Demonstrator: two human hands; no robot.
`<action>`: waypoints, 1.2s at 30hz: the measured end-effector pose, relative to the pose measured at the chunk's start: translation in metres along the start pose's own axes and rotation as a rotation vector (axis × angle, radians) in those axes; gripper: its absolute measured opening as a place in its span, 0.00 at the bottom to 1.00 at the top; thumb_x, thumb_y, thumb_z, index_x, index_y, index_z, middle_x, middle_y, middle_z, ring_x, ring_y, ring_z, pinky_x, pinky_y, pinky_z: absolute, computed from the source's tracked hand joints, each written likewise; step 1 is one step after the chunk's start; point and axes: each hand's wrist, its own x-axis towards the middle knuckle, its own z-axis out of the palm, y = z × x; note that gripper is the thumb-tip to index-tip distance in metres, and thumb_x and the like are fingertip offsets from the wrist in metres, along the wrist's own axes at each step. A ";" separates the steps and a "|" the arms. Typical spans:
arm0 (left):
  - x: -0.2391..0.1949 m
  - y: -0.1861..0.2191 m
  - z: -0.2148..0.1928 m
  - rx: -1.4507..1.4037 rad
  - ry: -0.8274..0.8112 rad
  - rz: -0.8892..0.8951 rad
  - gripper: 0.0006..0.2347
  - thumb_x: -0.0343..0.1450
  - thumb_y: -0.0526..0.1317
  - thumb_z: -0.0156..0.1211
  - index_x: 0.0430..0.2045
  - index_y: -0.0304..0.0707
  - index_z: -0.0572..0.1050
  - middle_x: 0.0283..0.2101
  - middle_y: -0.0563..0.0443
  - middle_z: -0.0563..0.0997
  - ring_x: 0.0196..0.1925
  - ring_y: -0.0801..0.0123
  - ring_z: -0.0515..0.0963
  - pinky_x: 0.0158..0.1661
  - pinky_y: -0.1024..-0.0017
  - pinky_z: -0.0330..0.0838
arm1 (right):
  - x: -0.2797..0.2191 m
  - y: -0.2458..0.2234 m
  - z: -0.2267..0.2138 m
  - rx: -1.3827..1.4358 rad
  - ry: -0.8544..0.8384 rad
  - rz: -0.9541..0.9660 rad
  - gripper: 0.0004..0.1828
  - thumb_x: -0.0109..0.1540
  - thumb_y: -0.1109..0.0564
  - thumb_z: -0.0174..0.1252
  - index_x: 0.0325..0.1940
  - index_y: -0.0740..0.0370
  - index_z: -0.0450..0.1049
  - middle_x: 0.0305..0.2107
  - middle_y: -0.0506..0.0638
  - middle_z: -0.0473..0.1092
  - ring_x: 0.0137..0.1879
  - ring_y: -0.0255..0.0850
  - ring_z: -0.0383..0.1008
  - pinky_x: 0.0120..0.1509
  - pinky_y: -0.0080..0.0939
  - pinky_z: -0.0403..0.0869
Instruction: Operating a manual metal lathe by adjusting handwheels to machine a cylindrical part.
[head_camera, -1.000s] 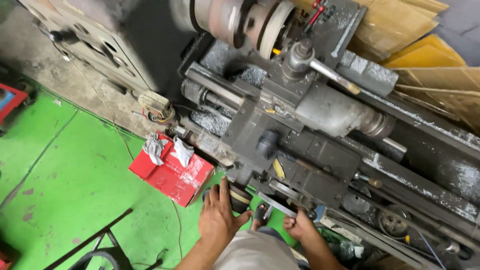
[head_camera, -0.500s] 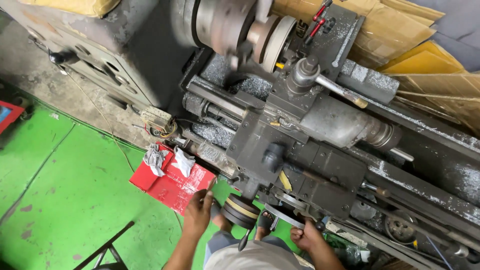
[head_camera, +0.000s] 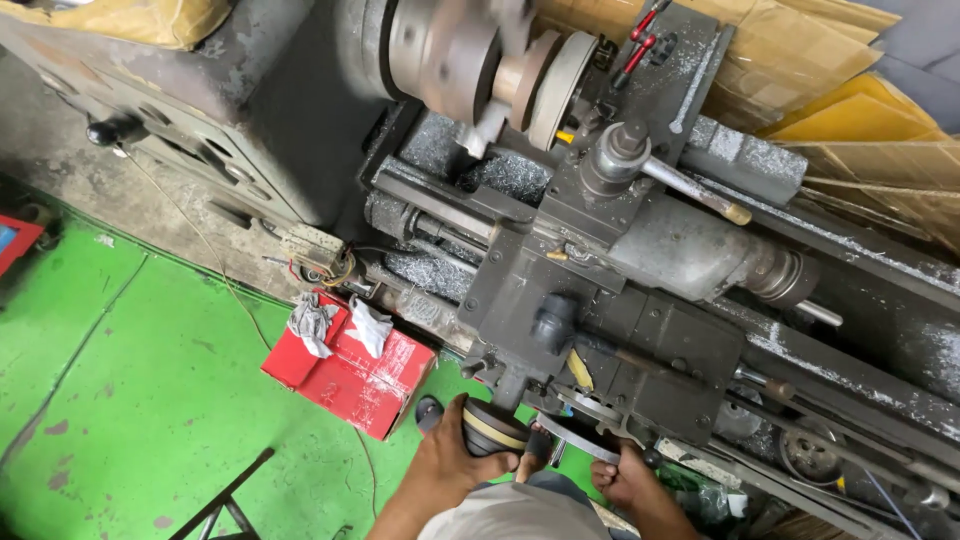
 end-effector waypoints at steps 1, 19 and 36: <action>-0.003 0.005 -0.005 0.001 -0.001 0.000 0.53 0.50 0.65 0.71 0.71 0.48 0.54 0.65 0.45 0.74 0.68 0.59 0.74 0.63 0.65 0.69 | -0.006 0.000 0.004 0.002 0.000 0.000 0.13 0.71 0.44 0.39 0.34 0.47 0.59 0.13 0.37 0.45 0.15 0.28 0.44 0.21 0.32 0.44; -0.004 0.016 -0.002 -0.046 0.032 0.032 0.58 0.48 0.66 0.75 0.72 0.48 0.48 0.59 0.51 0.81 0.64 0.65 0.80 0.59 0.67 0.76 | -0.031 0.005 0.024 0.052 0.085 -0.007 0.09 0.65 0.47 0.51 0.32 0.42 0.60 0.10 0.38 0.40 0.14 0.30 0.40 0.21 0.33 0.40; 0.007 -0.013 0.027 0.383 0.130 0.054 0.64 0.57 0.75 0.76 0.76 0.44 0.35 0.68 0.28 0.62 0.68 0.40 0.67 0.62 0.50 0.72 | -0.059 0.007 0.047 0.034 0.199 -0.025 0.12 0.67 0.44 0.52 0.40 0.49 0.58 0.10 0.41 0.41 0.14 0.33 0.42 0.21 0.35 0.41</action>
